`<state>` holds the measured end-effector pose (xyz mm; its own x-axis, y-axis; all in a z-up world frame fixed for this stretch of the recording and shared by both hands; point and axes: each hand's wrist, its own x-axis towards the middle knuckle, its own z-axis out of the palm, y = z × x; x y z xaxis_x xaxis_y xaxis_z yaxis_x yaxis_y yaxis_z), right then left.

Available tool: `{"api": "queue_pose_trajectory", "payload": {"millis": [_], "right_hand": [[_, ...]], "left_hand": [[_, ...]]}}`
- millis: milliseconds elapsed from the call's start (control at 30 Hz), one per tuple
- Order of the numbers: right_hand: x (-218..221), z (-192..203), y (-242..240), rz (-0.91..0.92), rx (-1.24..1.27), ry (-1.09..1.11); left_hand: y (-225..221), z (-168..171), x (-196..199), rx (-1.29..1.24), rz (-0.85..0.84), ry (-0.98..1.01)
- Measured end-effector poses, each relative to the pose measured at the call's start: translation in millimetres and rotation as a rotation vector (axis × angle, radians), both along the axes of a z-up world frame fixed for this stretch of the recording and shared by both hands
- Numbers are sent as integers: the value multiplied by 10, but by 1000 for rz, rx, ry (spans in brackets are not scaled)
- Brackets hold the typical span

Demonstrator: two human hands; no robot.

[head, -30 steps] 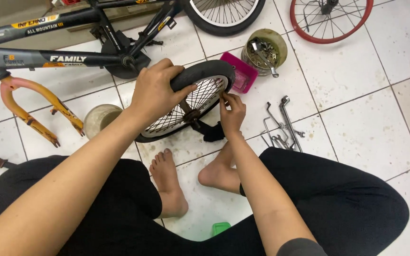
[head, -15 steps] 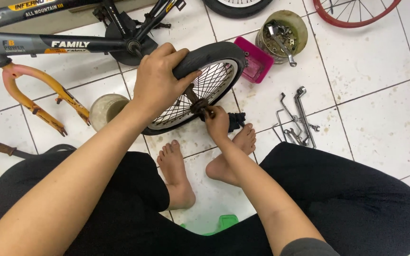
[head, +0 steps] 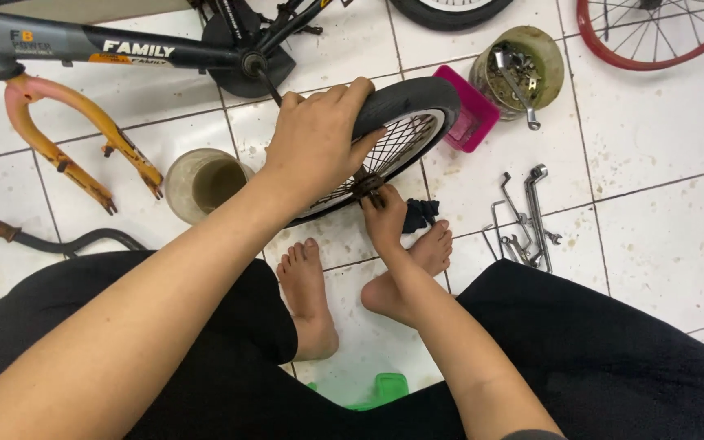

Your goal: Cleaning and mounting a tire onto a bicycle wheel rim while seated on the floor.

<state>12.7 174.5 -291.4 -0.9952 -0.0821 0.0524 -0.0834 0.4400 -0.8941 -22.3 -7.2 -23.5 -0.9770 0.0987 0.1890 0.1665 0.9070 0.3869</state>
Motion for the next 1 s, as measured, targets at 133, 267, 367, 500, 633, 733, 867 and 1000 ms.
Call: {"api": "queue_pose_trajectory", "payload": {"millis": [133,267,367,500,633,733,867,1000], "right_hand": [[-15,-37,-71,-19,53,18],[-34,-93,23,101,283,252],[-69,162,-29,147,468,273],[-54,102,73,164,497,176],[-157,-475,217,158,349,87],[-84,-446,248,112,82,-117],[22,-206,107,91,142,-38],[102,229,-73,144,487,231]], "left_hand": [[-19,-76,-26,-69,-5,75],[10,-65,-23,-157,8,72],[15,-23,-21,-125,-10,85],[119,-34,30,-86,-34,95],[197,10,71,-86,-43,78],[249,76,165,-77,-71,46],[211,198,254,-11,-16,-28],[167,210,303,52,24,-87]]}}
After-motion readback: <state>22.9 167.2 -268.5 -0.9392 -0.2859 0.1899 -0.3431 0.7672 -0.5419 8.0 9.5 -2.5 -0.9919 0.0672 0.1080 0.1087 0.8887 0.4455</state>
